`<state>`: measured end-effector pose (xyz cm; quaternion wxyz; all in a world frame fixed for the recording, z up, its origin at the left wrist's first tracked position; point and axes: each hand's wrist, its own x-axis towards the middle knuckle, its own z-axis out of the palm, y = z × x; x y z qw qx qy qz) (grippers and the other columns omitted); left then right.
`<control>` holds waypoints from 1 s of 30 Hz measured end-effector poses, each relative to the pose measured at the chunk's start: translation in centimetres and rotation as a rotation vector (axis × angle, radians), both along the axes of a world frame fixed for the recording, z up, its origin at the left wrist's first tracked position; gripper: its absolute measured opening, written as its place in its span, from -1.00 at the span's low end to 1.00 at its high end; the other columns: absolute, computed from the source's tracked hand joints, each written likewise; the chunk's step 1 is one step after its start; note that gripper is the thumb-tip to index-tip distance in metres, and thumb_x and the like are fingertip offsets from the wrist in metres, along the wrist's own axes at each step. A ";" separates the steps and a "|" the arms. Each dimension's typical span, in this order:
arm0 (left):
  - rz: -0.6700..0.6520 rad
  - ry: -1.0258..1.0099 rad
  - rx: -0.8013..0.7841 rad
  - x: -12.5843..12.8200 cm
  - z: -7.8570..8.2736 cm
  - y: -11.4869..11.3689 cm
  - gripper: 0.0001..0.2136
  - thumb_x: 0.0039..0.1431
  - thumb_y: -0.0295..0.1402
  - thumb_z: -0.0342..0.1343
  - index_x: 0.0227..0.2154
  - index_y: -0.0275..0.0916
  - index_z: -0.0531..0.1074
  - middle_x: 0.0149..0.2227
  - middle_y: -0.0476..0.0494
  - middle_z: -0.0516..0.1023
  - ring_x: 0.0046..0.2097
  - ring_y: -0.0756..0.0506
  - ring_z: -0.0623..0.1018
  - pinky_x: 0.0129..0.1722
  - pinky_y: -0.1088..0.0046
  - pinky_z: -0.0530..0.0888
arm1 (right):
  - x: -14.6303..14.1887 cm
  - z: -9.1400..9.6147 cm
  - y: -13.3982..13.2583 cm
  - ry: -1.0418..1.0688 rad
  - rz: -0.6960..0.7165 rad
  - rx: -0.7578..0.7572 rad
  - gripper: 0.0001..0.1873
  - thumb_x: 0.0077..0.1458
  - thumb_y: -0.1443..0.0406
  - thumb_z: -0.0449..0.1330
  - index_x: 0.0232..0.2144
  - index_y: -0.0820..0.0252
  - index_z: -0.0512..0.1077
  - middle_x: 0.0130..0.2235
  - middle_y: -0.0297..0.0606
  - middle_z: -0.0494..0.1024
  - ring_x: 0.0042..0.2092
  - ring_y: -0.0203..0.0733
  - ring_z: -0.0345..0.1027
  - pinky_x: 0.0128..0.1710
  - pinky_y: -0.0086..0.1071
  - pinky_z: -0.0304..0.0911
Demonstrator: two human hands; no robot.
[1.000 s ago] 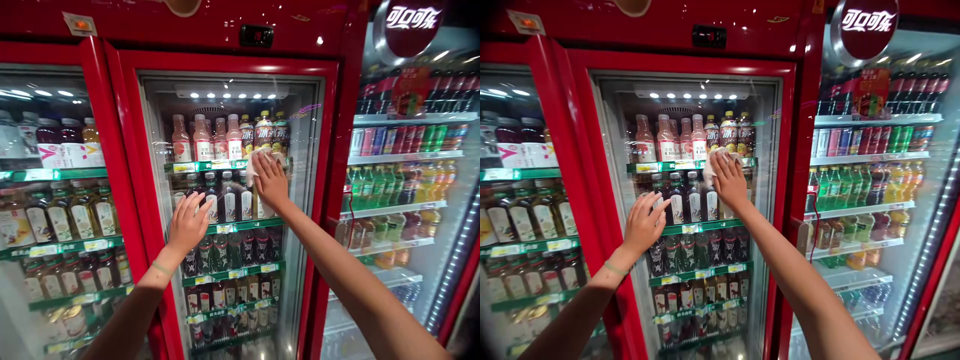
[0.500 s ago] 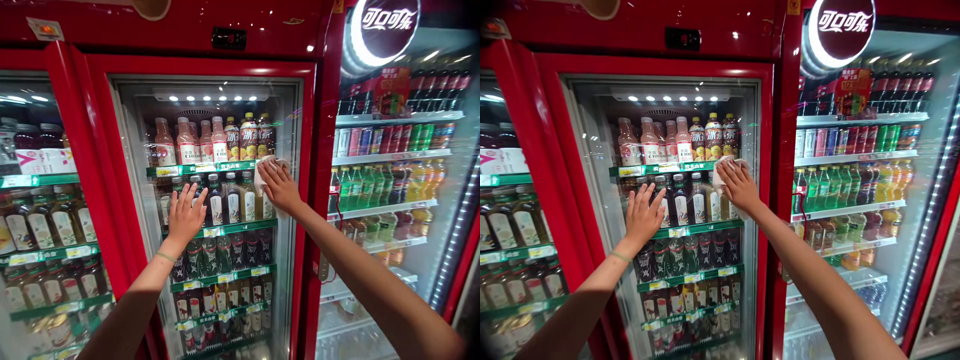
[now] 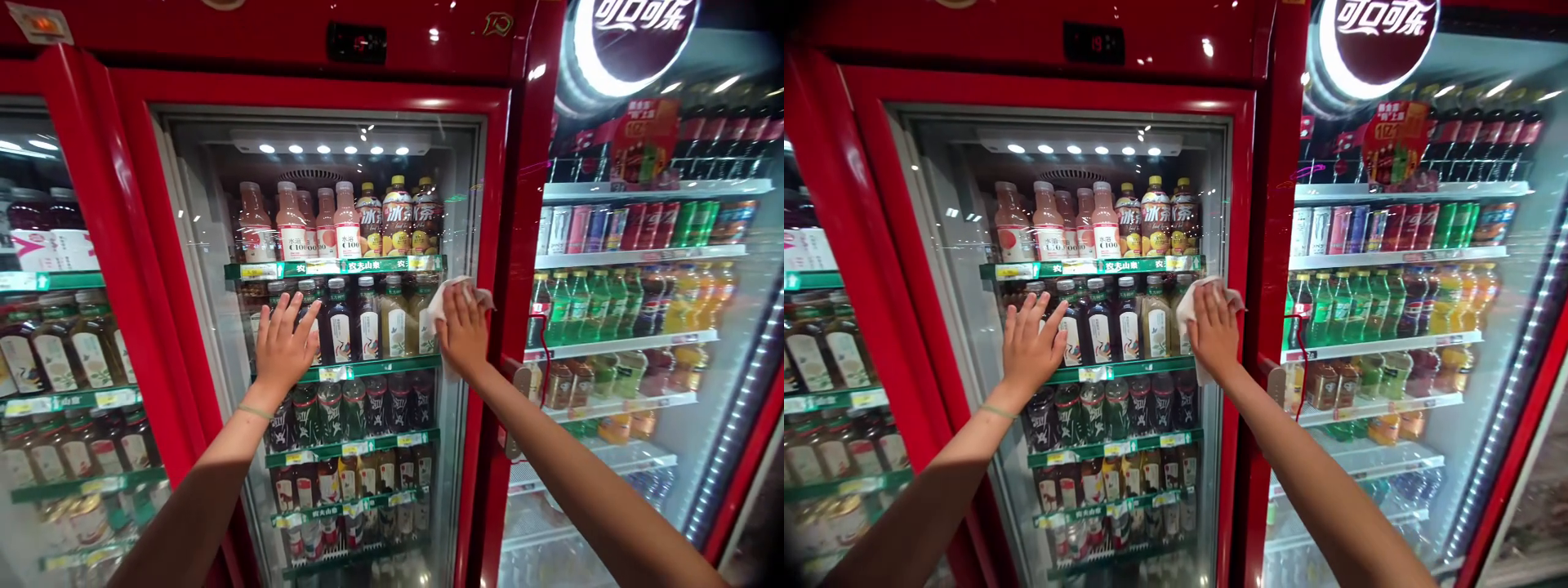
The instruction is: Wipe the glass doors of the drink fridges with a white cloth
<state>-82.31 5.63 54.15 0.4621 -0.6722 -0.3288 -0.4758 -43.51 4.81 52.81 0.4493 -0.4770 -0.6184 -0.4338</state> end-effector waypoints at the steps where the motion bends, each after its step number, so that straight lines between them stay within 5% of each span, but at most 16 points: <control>1: -0.004 -0.004 -0.010 0.0 0.0 0.0 -0.37 0.29 -0.36 0.12 0.40 0.04 0.13 0.42 -0.20 0.21 0.45 -0.28 0.17 0.44 -0.10 0.04 | -0.1 -0.5 0.0 -0.065 0.026 -0.037 -0.32 0.38 0.14 -0.08 0.47 0.07 -0.05 0.44 -0.15 0.14 0.47 0.09 -0.05 0.41 0.10 -0.04; 4: -0.010 -0.013 -0.031 0.1 -0.1 -0.2 -0.37 0.30 -0.36 0.10 0.40 0.05 0.13 0.42 -0.19 0.20 0.45 -0.27 0.16 0.44 -0.10 0.04 | -0.4 -1.8 0.0 -0.193 0.079 -0.099 -0.33 0.36 0.14 -0.03 0.46 -0.02 0.00 0.43 -0.21 0.17 0.45 0.06 0.00 0.42 0.07 -0.05; 8: -0.011 -0.026 -0.039 0.2 -0.1 -0.3 -0.40 0.32 -0.34 0.09 0.39 0.04 0.16 0.42 -0.17 0.21 0.45 -0.26 0.16 0.44 -0.07 0.05 | -1.1 -3.8 -0.1 0.062 0.010 0.013 -0.29 0.38 0.18 -0.09 0.49 0.12 -0.14 0.45 -0.06 0.12 0.46 0.13 -0.04 0.39 0.17 -0.04; 13: -0.016 -0.021 -0.029 0.2 -0.1 -0.2 -0.41 0.32 -0.34 0.08 0.39 0.02 0.16 0.41 -0.20 0.22 0.45 -0.27 0.16 0.44 -0.06 0.03 | -1.4 -5.4 -0.2 -0.225 0.100 -0.089 -0.29 0.36 0.16 0.00 0.47 -0.04 -0.08 0.40 -0.18 0.25 0.43 0.06 0.08 0.39 0.05 0.04; 17: -0.017 -0.028 -0.046 0.1 -0.2 -0.2 -0.41 0.32 -0.35 0.08 0.39 0.03 0.16 0.42 -0.19 0.21 0.45 -0.27 0.15 0.44 -0.07 0.03 | -3.5 -6.1 -0.2 0.138 -0.014 0.030 -0.26 0.38 0.20 -0.08 0.49 0.14 -0.22 0.43 0.00 0.14 0.46 0.17 -0.04 0.36 0.22 0.03; 19: -0.036 -0.030 -0.054 0.1 -0.2 -0.2 -0.42 0.32 -0.35 0.08 0.38 0.02 0.18 0.42 -0.18 0.21 0.46 -0.26 0.15 0.44 -0.07 0.02 | -4.8 -6.5 -0.4 0.040 0.035 -0.028 -0.26 0.38 0.18 -0.06 0.49 0.15 -0.19 0.43 -0.02 0.15 0.46 0.16 -0.05 0.36 0.18 0.05; 23: -0.044 -0.020 -0.058 0.0 -0.2 -0.2 -0.45 0.32 -0.35 0.08 0.36 -0.01 0.22 0.41 -0.20 0.22 0.46 -0.26 0.13 0.45 -0.07 0.00 | -5.4 -6.1 -0.5 -0.344 0.166 -0.195 -0.31 0.37 0.18 0.00 0.47 -0.10 -0.08 0.41 -0.29 0.22 0.43 -0.02 0.06 0.41 -0.01 0.01; 27: -0.028 -0.014 -0.056 0.2 -0.1 -0.3 -0.47 0.33 -0.34 0.08 0.35 -0.05 0.24 0.40 -0.23 0.24 0.46 -0.25 0.12 0.45 -0.05 0.00 | -7.3 -4.9 0.1 0.154 0.039 0.012 -0.28 0.40 0.22 -0.11 0.49 0.09 -0.26 0.48 -0.14 0.02 0.49 0.08 -0.16 0.43 0.15 -0.13; 30: -0.043 -0.011 -0.070 -0.1 0.2 -0.8 -0.50 0.34 -0.34 0.08 0.33 -0.07 0.28 0.39 -0.23 0.25 0.46 -0.25 0.15 0.45 -0.05 0.02 | -10.2 -5.0 -0.1 0.037 0.088 -0.007 -0.26 0.40 0.21 -0.08 0.49 0.11 -0.29 0.48 -0.13 0.02 0.49 0.07 -0.17 0.43 0.07 -0.11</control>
